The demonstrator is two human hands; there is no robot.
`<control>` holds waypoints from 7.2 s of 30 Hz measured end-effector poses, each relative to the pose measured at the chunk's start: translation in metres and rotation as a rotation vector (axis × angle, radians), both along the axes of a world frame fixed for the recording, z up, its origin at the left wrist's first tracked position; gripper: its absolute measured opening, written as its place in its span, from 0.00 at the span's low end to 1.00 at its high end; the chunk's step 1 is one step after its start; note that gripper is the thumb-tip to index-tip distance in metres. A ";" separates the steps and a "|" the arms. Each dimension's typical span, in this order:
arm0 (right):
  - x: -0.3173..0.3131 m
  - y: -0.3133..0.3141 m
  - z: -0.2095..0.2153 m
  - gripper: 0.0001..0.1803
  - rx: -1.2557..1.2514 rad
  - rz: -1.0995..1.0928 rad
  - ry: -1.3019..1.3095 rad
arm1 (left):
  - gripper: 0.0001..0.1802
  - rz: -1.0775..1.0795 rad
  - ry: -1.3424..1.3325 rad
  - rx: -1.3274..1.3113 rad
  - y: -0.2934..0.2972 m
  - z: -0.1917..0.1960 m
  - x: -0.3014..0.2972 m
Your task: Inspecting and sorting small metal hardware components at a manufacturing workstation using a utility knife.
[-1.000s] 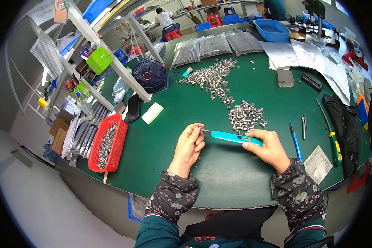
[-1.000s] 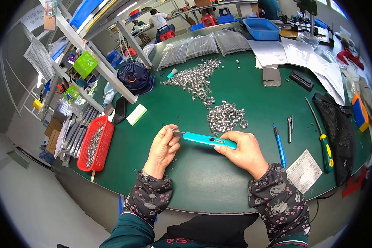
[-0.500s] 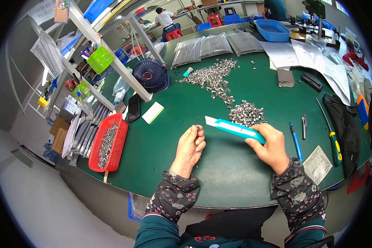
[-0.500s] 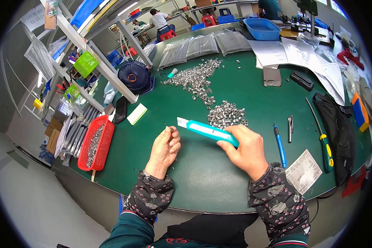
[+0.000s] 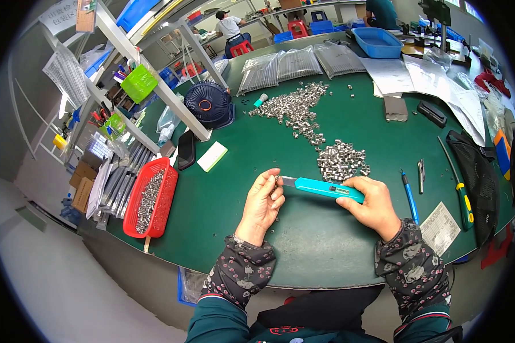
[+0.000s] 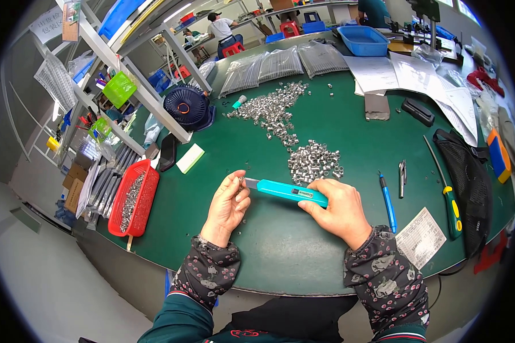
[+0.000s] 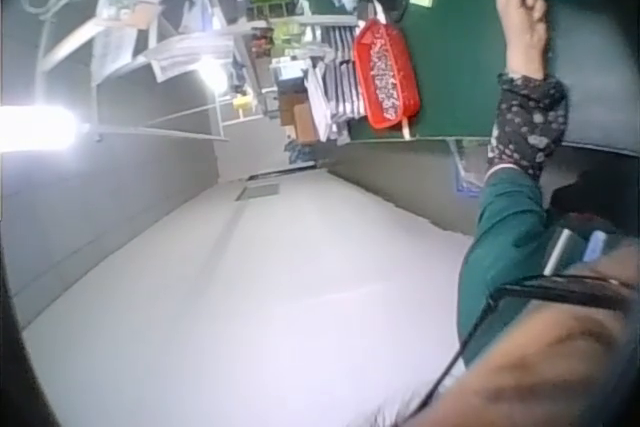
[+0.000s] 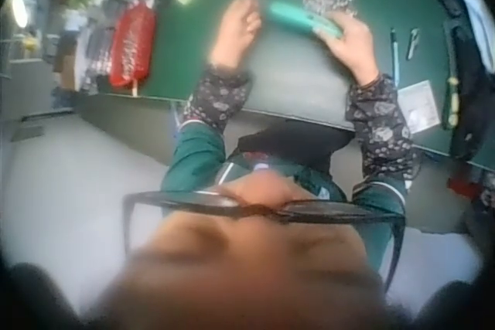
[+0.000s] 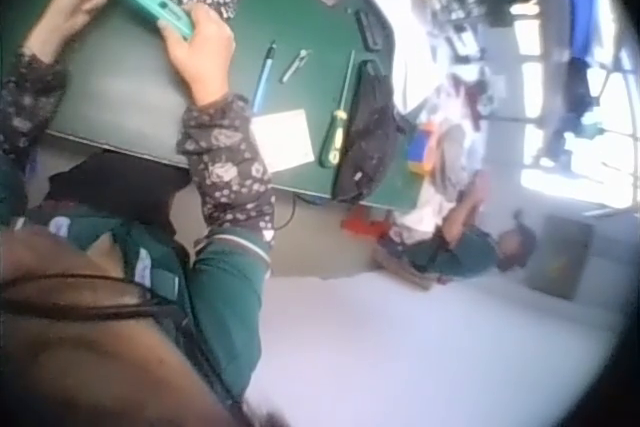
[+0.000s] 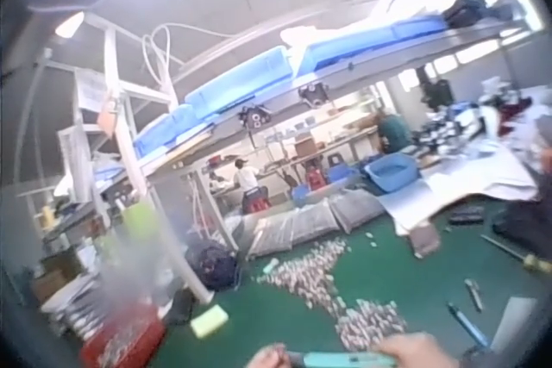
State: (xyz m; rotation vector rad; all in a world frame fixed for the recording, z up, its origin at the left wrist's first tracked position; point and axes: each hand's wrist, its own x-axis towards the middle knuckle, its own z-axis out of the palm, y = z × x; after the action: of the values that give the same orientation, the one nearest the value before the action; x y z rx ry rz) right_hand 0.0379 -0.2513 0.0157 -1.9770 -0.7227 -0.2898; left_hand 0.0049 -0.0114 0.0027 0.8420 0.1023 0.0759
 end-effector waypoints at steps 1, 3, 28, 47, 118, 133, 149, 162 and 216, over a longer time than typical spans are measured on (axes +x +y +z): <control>0.000 0.000 -0.001 0.14 -0.013 0.006 0.004 | 0.09 -0.001 -0.016 0.001 0.002 -0.003 0.000; 0.000 0.000 -0.001 0.14 -0.026 0.010 0.008 | 0.08 -0.004 -0.031 0.002 0.002 -0.004 0.001; -0.005 -0.001 0.005 0.15 -0.133 -0.053 -0.041 | 0.11 0.006 0.054 0.181 -0.004 -0.002 0.000; -0.006 -0.002 0.007 0.15 -0.157 -0.059 -0.090 | 0.13 0.029 0.140 0.292 -0.005 0.004 -0.001; -0.006 -0.002 0.008 0.15 -0.140 -0.082 0.021 | 0.07 -0.010 -0.057 0.207 0.002 0.001 -0.001; -0.004 -0.001 0.008 0.17 -0.191 -0.247 -0.440 | 0.11 0.038 -0.005 0.124 0.001 0.003 -0.002; -0.006 0.000 0.008 0.15 -0.101 -0.220 -0.273 | 0.09 0.133 -0.058 0.175 -0.001 0.008 -0.001; 0.001 -0.001 0.000 0.13 0.028 -0.055 -0.006 | 0.08 0.080 -0.071 0.221 0.001 0.000 0.000; -0.003 -0.001 0.011 0.14 0.038 -0.090 -0.274 | 0.09 -0.012 -0.015 0.227 0.002 -0.001 0.000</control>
State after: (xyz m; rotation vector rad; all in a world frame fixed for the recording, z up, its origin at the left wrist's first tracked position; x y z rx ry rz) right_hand 0.0349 -0.2522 0.0271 -1.9572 -0.7959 -0.6335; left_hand 0.0045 -0.0096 0.0015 1.0687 0.0748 0.0836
